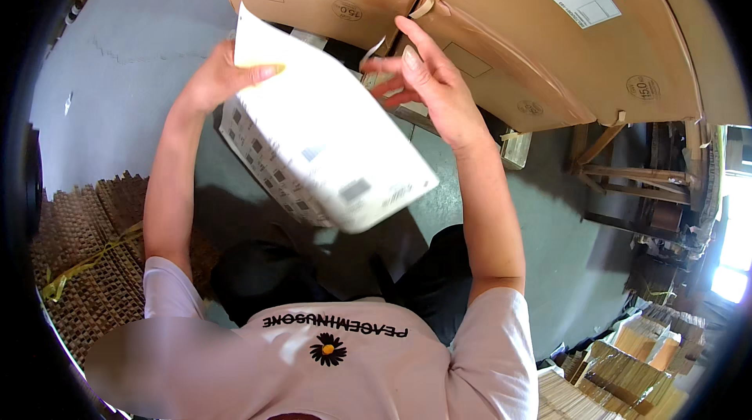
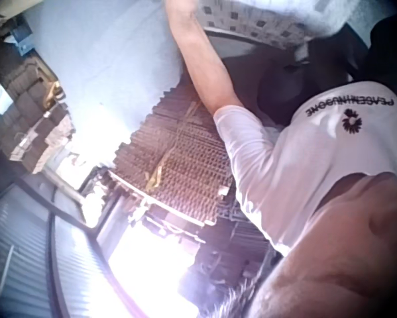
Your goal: The person folds flat cardboard sheets into box shapes, secures the seams with a handheld tape dispenser, and then applies shipping labels to the finished boxes. The person handles cardboard, tape, and labels throughout the process.
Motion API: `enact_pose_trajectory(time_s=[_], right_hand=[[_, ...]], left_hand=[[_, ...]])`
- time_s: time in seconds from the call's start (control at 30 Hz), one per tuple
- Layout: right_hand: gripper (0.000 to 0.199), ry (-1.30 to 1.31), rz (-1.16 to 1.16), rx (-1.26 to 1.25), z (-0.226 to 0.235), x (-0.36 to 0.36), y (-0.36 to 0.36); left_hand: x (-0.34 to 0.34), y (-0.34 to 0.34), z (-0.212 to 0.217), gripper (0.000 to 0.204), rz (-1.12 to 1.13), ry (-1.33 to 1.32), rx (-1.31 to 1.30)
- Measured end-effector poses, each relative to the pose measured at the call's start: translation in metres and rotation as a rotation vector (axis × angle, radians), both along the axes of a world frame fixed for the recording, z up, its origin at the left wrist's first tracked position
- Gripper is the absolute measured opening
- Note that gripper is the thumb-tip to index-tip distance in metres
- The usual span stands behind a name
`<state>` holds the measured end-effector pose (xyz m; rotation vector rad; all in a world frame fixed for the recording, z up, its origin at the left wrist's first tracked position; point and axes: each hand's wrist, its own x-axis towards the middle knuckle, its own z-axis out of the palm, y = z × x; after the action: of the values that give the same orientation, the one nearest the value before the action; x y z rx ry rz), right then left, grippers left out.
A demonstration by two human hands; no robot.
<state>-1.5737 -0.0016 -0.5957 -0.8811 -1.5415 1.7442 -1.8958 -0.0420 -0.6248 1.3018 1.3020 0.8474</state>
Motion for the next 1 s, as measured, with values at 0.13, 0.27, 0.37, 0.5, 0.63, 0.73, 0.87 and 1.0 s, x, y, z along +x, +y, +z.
enact_pose_trajectory(time_s=[0.13, 0.27, 0.37, 0.5, 0.63, 0.73, 0.87, 1.0], right_hand=[[0.078, -0.1, 0.095, 0.181, 0.008, -0.013, -0.003], [0.072, 0.012, 0.154, 0.187, 0.01, -0.02, -0.012], [0.062, 0.205, 0.116, 0.073, 0.009, -0.024, -0.022], [0.051, -0.335, -0.151, 0.402, 0.013, -0.016, -0.012], [0.036, -0.194, -0.143, 0.204, 0.041, 0.013, -0.019], [0.037, -0.214, 0.235, 0.137, 0.043, 0.007, -0.035], [0.038, -0.339, 0.274, 0.065, 0.039, -0.003, -0.035], [0.033, -0.342, 0.243, 0.157, 0.037, -0.004, -0.039]], left_hand=[[0.038, -0.023, 0.024, 0.077, -0.244, -0.163, 0.024], [0.055, -0.027, 0.007, 0.059, -0.12, -0.251, 0.1], [0.059, -0.024, 0.002, 0.04, -0.079, -0.251, 0.077], [0.056, -0.026, 0.003, 0.03, 0.029, -0.236, 0.111], [0.04, -0.027, 0.01, 0.03, 0.099, -0.195, 0.107], [0.038, -0.027, 0.016, 0.029, 0.104, -0.134, 0.117], [0.041, -0.028, 0.019, 0.03, 0.074, -0.104, 0.193], [0.031, -0.033, 0.014, 0.038, -0.012, -0.113, 0.243]])
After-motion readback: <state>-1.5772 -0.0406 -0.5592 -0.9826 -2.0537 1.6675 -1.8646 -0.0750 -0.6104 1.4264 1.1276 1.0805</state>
